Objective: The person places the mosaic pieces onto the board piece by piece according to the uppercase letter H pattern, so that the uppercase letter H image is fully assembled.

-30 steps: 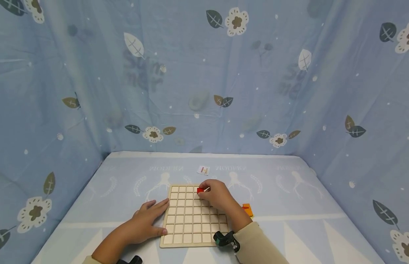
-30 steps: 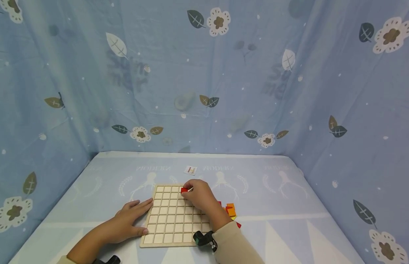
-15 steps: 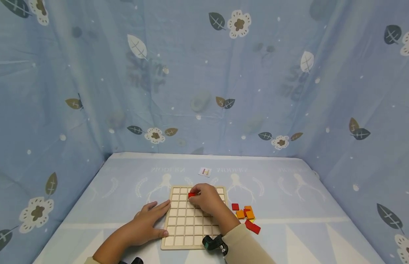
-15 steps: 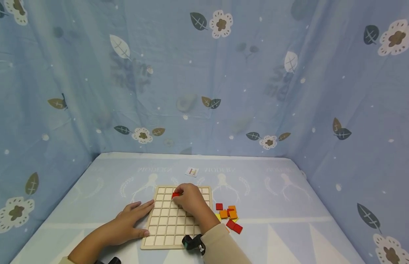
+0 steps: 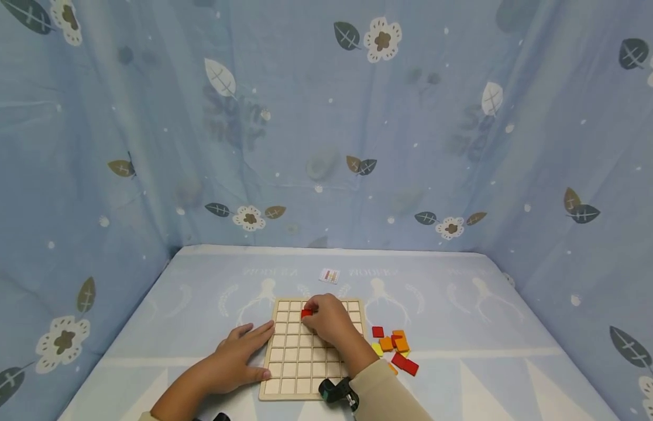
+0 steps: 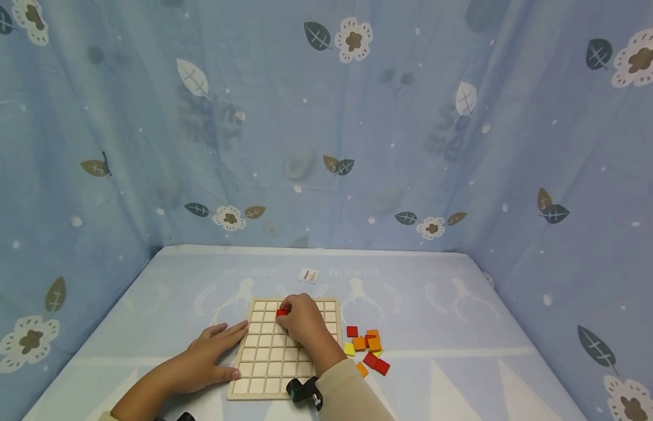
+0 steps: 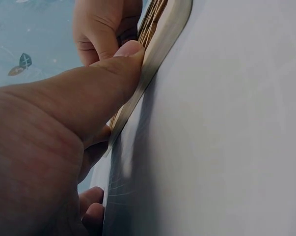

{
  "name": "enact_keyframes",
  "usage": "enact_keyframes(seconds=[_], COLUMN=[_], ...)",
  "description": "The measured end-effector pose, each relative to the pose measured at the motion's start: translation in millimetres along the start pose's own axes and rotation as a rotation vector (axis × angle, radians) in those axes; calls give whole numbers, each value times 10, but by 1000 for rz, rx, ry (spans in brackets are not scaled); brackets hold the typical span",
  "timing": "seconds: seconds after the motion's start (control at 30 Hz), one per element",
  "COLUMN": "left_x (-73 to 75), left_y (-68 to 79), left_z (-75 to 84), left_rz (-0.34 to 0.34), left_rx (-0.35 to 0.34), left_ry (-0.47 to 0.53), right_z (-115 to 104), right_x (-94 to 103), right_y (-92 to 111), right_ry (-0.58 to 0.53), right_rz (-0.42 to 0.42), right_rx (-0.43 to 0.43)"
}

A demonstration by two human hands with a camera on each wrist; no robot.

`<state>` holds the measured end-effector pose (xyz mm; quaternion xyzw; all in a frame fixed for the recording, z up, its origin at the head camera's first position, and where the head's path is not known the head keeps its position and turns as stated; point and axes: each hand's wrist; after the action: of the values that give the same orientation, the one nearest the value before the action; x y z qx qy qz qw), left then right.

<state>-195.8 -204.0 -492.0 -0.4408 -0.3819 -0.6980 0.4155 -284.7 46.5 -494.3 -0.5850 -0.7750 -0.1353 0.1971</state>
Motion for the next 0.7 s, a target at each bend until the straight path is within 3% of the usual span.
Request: enact_keyframes(seconds=[0.37,0.7], left_x=[-2,5], left_y=[31,-16], left_z=[-36,2], left_rz=[-6,4], left_rx=[42,16], left_ry=[-10,8], right_z=[-16,4], right_x=[-99,-28], right_y=[-12,-17], right_ry=[53,77], right_rz=[9,17], right_rx=[-6,-6])
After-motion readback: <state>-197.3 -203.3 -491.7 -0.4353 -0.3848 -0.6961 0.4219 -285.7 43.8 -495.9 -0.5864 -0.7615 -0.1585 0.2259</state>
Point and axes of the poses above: each hand's wrist, its own y-axis away from the middle knuckle, its own x-axis out of the back of the hand, z = x × y, and after that the axes turned 15 degrees about -y, right-handed
